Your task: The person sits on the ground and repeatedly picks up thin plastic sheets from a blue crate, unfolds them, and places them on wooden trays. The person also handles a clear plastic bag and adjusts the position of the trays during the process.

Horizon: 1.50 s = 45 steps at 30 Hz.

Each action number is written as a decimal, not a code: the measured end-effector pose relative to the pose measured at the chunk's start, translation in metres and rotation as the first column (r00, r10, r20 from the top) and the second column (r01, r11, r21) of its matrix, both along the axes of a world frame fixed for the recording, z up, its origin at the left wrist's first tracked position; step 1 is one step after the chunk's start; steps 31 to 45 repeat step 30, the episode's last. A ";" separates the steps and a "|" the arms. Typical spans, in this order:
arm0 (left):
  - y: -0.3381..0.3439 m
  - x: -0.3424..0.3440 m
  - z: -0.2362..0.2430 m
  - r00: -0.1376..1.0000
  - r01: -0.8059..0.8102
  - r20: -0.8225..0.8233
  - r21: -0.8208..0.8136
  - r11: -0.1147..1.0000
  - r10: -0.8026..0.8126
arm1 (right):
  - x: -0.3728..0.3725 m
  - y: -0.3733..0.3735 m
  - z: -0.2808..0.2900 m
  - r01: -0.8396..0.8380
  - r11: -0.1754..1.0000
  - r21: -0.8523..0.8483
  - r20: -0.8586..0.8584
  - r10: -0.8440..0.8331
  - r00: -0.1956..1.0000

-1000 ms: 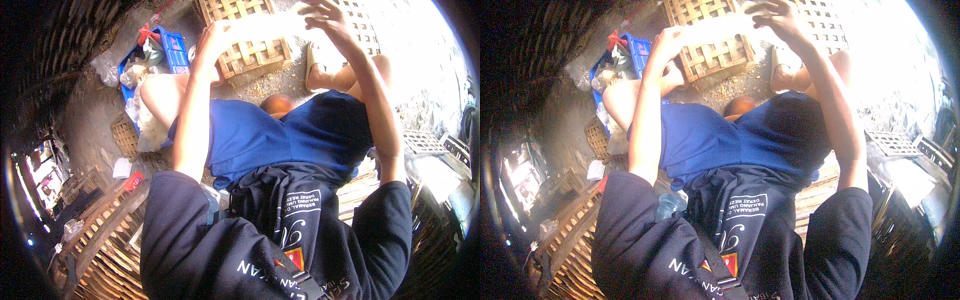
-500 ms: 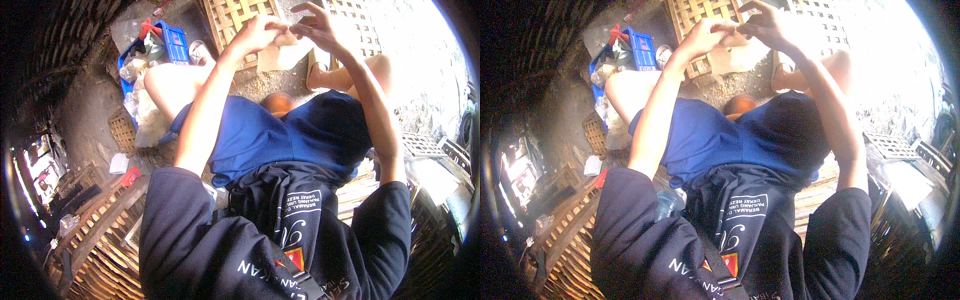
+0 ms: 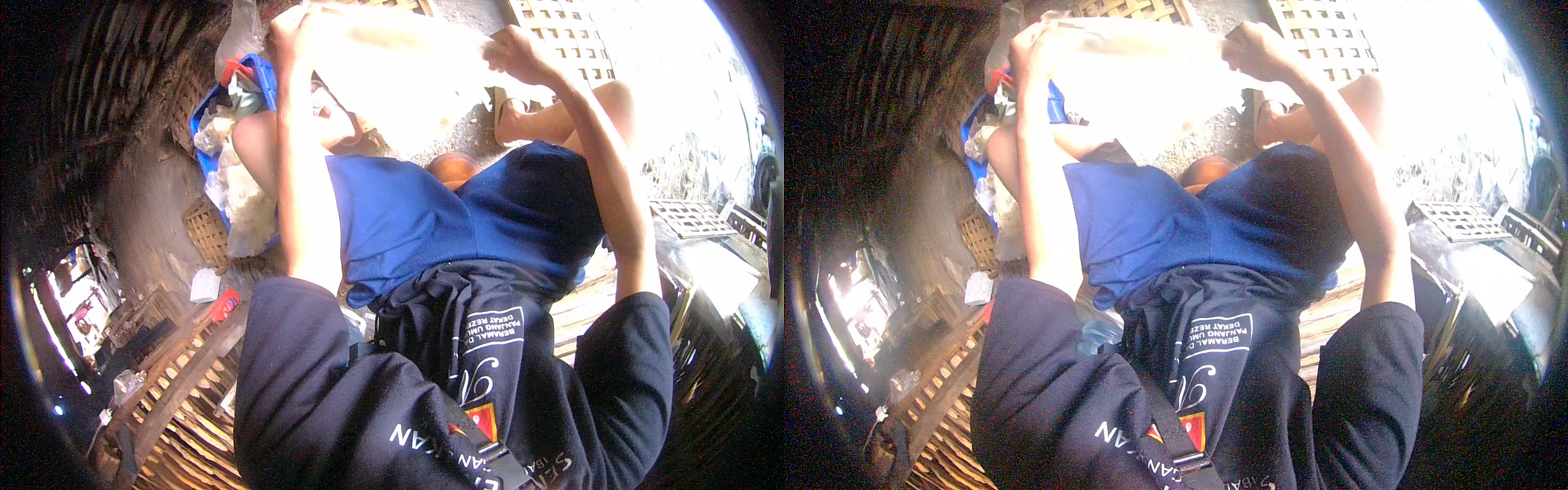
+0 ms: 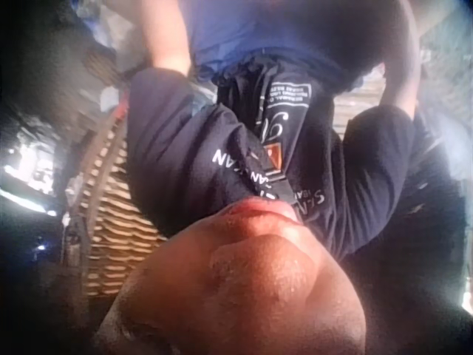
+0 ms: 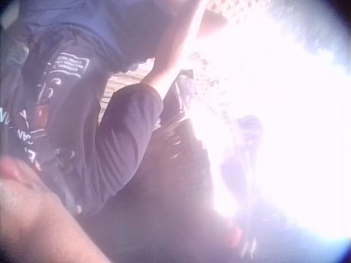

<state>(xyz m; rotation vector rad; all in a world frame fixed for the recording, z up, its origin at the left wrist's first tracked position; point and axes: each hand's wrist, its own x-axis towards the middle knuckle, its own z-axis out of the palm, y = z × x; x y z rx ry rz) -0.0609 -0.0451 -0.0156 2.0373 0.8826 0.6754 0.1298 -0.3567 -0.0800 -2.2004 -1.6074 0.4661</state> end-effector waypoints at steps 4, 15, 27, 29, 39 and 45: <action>0.013 -0.021 0.008 0.956 0.076 -0.288 0.418 0.905 0.052 | 0.004 0.007 0.015 -0.238 0.946 -0.219 0.048 0.254 0.966; -0.134 0.031 0.007 0.538 0.776 -0.466 -0.051 0.628 -0.702 | -0.019 0.022 0.037 -0.017 0.998 -0.055 -0.452 -0.009 0.892; -0.063 0.016 -0.013 0.848 0.494 -0.125 -0.161 0.854 -0.515 | -0.035 0.016 0.068 0.163 0.974 -0.156 -0.309 -0.205 0.929; -0.032 0.021 -0.026 0.807 0.507 -0.149 -0.323 0.800 -0.571 | -0.031 0.014 0.060 0.140 0.974 -0.181 -0.273 -0.186 0.944; -0.010 0.015 -0.043 0.825 0.443 -0.221 -0.319 0.838 -0.520 | -0.033 0.019 0.059 0.127 0.977 -0.173 -0.281 -0.172 0.944; -0.010 0.015 -0.043 0.825 0.443 -0.221 -0.319 0.838 -0.520 | -0.033 0.019 0.059 0.127 0.977 -0.173 -0.281 -0.172 0.944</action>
